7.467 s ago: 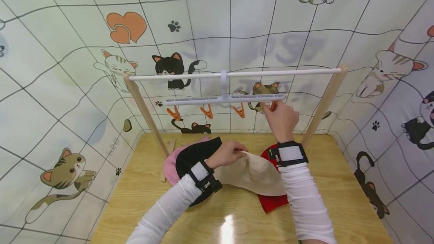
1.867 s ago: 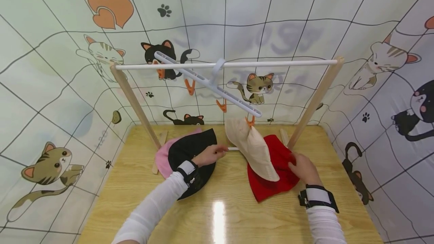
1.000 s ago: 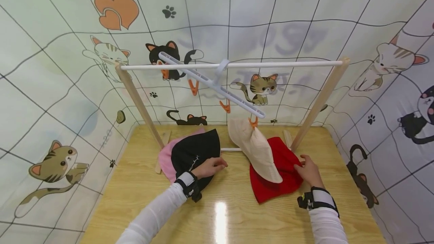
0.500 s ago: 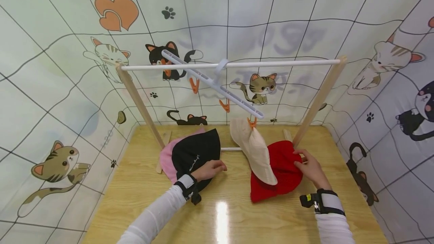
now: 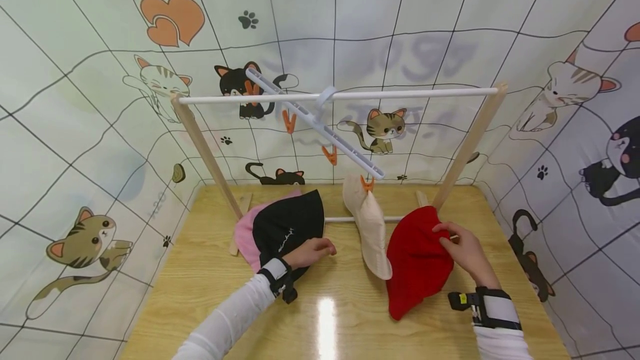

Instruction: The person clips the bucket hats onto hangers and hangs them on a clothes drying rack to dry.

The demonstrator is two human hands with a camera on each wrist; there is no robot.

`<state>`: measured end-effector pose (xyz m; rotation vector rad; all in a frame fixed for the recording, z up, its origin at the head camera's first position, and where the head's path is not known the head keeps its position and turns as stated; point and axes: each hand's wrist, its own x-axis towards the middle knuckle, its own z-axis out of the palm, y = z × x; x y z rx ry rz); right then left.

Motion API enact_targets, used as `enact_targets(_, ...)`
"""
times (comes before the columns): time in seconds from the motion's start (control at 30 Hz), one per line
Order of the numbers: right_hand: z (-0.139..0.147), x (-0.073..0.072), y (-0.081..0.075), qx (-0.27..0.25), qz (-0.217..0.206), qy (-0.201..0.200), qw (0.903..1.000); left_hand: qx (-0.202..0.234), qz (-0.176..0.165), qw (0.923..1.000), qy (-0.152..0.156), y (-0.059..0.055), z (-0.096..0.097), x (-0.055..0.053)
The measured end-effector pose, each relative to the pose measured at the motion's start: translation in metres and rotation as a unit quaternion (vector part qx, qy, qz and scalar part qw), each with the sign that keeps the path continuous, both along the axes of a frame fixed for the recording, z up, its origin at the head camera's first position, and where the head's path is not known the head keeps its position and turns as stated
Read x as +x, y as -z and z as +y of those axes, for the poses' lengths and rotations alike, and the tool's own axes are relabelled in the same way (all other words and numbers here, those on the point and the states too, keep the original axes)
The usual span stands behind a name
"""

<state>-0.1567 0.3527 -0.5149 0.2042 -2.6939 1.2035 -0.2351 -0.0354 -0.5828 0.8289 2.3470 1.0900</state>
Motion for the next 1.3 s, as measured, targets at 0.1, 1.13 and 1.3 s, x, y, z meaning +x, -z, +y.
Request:
enact_targets(0.1,-0.003,0.004,-0.007,0.008,0.01,0.002,0.9999,0.012,0.004,0.9999,0.006,-0.001,0.001,0.002)
enact_targets(1.13,-0.053,0.061,-0.045,0.053,0.039,0.168,0.9836,0.029,0.056,0.9834,0.17,-0.037,0.04,0.029)
enact_targets(1.3,-0.069,0.064,-0.05,0.032,0.045,0.225,0.9727,0.015,0.074,0.9782,0.193,-0.034,0.049,0.029)
